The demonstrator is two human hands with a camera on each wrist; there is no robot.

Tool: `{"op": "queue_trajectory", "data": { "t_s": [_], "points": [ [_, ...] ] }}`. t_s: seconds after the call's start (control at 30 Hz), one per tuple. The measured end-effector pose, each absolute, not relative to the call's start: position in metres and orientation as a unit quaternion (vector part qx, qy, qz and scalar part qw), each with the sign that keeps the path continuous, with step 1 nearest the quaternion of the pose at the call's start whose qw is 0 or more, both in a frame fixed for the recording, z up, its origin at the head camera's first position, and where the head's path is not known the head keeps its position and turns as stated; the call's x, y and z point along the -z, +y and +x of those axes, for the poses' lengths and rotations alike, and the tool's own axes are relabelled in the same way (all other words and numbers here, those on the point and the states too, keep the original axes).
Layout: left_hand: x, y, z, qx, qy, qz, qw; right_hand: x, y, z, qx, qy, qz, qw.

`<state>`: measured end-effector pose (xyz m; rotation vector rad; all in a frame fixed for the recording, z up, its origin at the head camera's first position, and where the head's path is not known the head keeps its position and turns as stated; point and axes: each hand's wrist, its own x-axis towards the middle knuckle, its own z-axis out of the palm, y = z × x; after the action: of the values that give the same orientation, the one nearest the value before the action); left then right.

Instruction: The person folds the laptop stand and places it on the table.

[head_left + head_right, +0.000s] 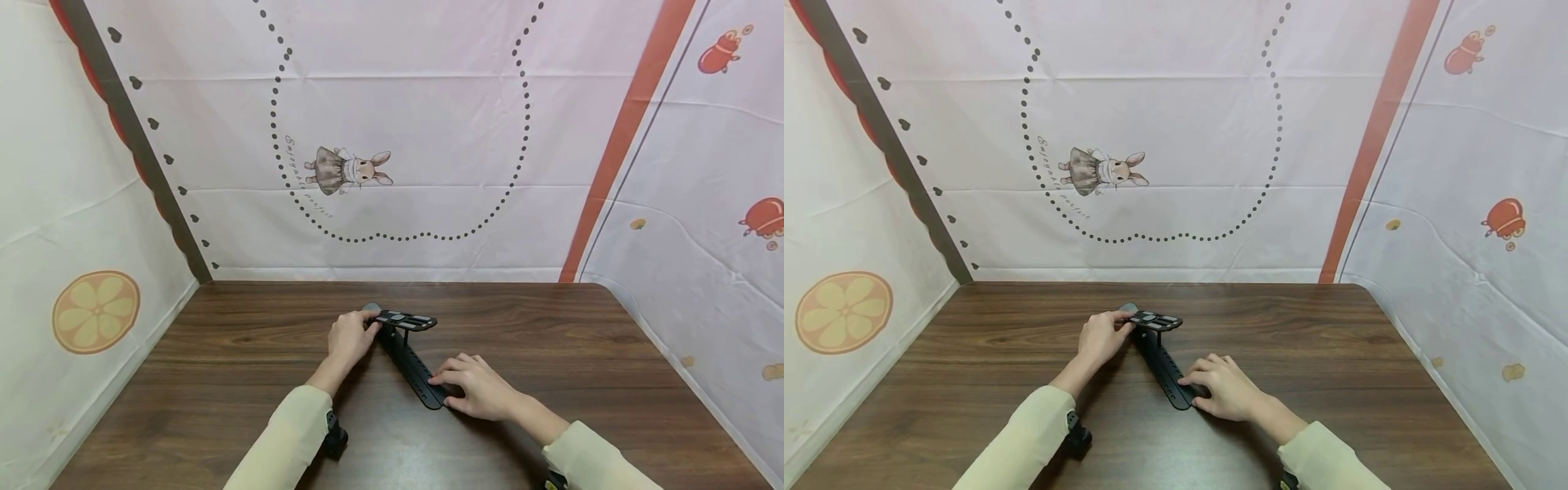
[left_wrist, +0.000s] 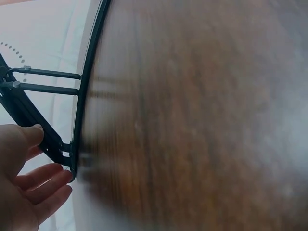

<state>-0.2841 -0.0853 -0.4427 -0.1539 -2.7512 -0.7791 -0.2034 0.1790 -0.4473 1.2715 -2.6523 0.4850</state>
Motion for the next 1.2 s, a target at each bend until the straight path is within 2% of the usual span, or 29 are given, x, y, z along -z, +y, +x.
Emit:
{"op": "queue_trajectory", "data": {
  "t_s": [0.77,1.2],
  "points": [
    [0.444,-0.07,-0.293,0.312,-0.941,-0.072,0.107,0.445,0.18,-0.205,-0.147,-0.888,0.429,0.081],
    [0.448,-0.062,-0.3,0.325,-0.933,-0.099,0.117,0.449,0.18,-0.206,-0.144,-0.875,0.445,0.122]
  ]
}}
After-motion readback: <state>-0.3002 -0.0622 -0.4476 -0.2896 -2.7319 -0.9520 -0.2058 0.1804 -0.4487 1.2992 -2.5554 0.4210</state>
